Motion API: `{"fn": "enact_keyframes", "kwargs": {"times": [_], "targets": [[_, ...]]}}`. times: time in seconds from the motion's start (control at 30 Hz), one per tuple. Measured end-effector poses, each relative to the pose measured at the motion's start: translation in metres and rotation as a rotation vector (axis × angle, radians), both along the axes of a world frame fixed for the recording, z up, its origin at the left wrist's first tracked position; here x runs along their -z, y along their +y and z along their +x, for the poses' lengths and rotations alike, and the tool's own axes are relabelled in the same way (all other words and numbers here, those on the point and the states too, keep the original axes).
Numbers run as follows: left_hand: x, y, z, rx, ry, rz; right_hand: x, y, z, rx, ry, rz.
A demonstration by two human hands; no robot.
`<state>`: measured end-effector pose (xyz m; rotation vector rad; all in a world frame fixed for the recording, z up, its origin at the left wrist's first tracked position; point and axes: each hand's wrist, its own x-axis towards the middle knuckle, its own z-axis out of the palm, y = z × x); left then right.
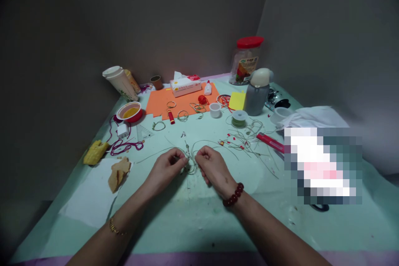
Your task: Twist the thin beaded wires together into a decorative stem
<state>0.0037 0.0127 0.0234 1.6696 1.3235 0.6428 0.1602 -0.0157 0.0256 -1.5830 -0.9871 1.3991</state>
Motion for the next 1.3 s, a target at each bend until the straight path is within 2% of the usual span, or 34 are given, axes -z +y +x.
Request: {"fn": "enact_keyframes", "kwargs": {"times": [0.1,0.27,0.33,0.4,0.53,0.63,0.77,0.9,1.07,1.2,1.3], "targets": [[0.003,0.001,0.0,0.005,-0.069,-0.067,0.0,0.0,-0.001,-0.015,-0.017,-0.006],[0.004,-0.003,0.001,0.107,0.104,0.112,0.002,-0.001,-0.001,-0.021,-0.003,-0.009],[0.004,-0.002,0.0,0.103,0.106,0.124,0.003,-0.001,0.0,-0.021,-0.018,-0.003],[0.001,0.0,-0.002,0.077,0.036,0.029,0.004,0.0,0.0,-0.026,-0.047,-0.007],[-0.008,0.007,-0.005,0.061,-0.207,-0.274,0.005,0.0,0.0,-0.044,-0.101,-0.028],[-0.012,0.008,-0.004,0.026,-0.307,-0.363,0.007,0.001,0.0,-0.054,-0.103,-0.025],[-0.005,0.006,0.002,-0.049,-0.141,-0.151,0.006,0.002,0.0,-0.05,-0.107,-0.013],[0.004,0.002,0.009,-0.028,0.058,0.003,0.004,0.002,0.0,-0.051,-0.072,-0.008],[0.004,0.002,0.013,-0.015,0.148,0.038,0.008,0.003,0.0,-0.038,-0.002,0.004],[0.005,0.001,0.015,-0.052,0.121,0.028,0.005,0.002,-0.003,-0.026,0.058,-0.03],[0.008,0.0,0.014,-0.027,0.072,0.03,-0.001,0.001,-0.005,-0.027,0.1,-0.028]]}}
